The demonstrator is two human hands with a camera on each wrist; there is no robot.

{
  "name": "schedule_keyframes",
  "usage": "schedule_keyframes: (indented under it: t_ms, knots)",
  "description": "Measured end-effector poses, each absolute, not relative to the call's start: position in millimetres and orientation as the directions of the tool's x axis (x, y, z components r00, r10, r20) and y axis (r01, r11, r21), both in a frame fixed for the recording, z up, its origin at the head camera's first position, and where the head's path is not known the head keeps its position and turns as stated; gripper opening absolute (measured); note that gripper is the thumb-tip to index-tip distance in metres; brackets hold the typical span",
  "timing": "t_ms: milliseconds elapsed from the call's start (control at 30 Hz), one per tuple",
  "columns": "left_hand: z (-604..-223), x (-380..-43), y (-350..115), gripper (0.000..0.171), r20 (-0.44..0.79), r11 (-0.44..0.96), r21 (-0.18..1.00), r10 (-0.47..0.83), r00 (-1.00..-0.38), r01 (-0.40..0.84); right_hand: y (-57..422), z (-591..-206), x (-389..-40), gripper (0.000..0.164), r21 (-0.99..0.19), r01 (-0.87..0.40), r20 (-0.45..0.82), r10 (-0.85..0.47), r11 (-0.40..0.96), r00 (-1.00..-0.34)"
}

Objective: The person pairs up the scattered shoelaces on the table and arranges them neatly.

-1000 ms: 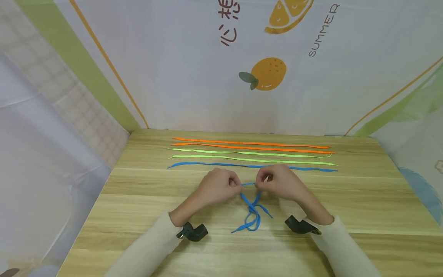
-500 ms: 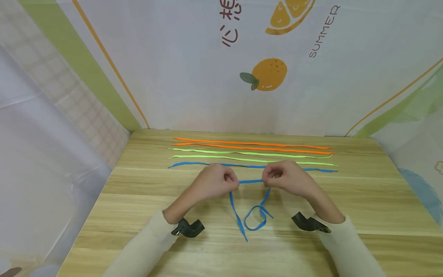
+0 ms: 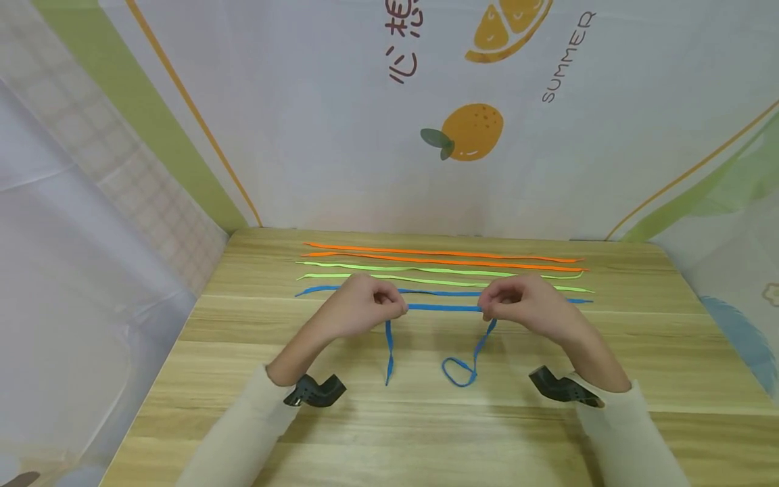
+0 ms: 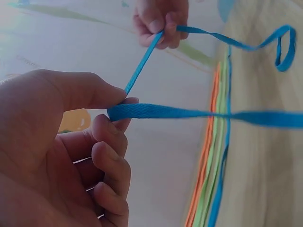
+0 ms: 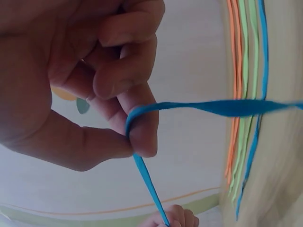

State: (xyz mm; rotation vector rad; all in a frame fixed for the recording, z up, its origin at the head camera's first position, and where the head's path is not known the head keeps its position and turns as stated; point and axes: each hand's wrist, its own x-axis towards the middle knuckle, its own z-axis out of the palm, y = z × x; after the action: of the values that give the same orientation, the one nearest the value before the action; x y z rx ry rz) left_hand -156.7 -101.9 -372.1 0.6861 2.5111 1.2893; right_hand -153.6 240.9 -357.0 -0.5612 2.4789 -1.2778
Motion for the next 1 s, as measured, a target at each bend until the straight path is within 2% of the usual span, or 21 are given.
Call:
schedule_keyframes:
  t_ms: [300, 600, 1000]
  knots:
    - [-358, -160, -120, 0.017, 0.041, 0.498, 0.811, 0.474, -0.88, 0.306, 260, -352, -155, 0.01, -0.87, -0.133, -0.105, -0.442, 0.474, -0.891]
    - [-356, -168, -140, 0.014, 0.027, 0.491, 0.83, 0.439, -0.898, 0.265, 279, -359, -165, 0.008, -0.911, -0.17, -0.05, -0.509, 0.376, -0.859]
    - [-357, -178, -161, 0.018, -0.039, 0.525, 0.831, 0.39, -0.92, 0.187, 300, -360, -170, 0.009, -0.905, -0.16, -0.041, -0.455, 0.395, -0.89]
